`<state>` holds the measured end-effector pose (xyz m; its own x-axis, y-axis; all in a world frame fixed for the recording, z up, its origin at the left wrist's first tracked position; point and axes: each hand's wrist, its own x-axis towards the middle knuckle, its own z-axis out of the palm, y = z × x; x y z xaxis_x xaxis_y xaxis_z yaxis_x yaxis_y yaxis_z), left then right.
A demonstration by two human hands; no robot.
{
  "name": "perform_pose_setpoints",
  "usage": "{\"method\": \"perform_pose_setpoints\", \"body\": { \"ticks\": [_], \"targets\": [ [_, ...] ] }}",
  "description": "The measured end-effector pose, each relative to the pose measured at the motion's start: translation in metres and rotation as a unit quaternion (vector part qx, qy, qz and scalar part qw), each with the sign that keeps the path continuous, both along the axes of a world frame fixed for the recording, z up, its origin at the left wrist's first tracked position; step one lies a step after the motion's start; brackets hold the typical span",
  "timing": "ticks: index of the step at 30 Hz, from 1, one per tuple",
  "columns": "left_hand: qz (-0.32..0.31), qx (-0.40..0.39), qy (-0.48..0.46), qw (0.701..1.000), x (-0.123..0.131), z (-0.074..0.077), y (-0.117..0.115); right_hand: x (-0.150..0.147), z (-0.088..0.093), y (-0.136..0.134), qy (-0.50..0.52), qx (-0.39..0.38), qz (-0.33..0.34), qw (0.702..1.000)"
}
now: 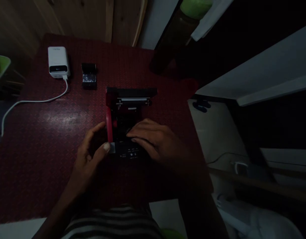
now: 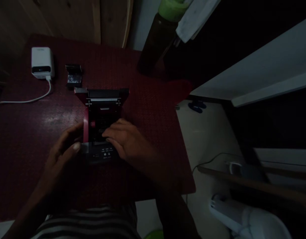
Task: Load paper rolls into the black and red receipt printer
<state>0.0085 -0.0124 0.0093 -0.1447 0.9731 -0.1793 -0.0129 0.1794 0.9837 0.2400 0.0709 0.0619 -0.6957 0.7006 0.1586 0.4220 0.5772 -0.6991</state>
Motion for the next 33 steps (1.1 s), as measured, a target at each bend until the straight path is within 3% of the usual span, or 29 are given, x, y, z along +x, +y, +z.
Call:
{"method": "perform_pose_setpoints", "body": {
  "ticks": [4,7,11,16,20,23,33],
  "targets": [
    [0.052,0.051,0.05,0.996,-0.007,0.008,0.03,-0.002,-0.01,-0.009,0.009,0.074,-0.047,0.996],
    [0.05,0.146,0.069,0.986,-0.011,0.016,0.068,-0.004,-0.016,-0.021,0.01,0.164,-0.106,0.981],
    [0.043,0.174,0.061,0.982,-0.004,0.027,0.1,-0.01,-0.023,-0.039,0.004,0.258,-0.163,0.952],
    [0.058,0.147,0.055,0.986,0.005,0.028,0.08,-0.017,-0.028,-0.058,-0.033,0.295,-0.211,0.931],
    [0.059,0.065,0.023,0.996,0.004,0.016,0.048,-0.017,-0.031,-0.063,-0.055,0.321,-0.238,0.915],
    [0.019,0.012,-0.002,1.0,0.002,0.007,0.033,-0.016,-0.034,-0.062,-0.042,0.313,-0.227,0.921],
    [-0.025,0.018,-0.006,1.0,0.001,0.004,0.03,-0.019,-0.027,-0.063,-0.049,0.247,-0.215,0.944]
  ]
}}
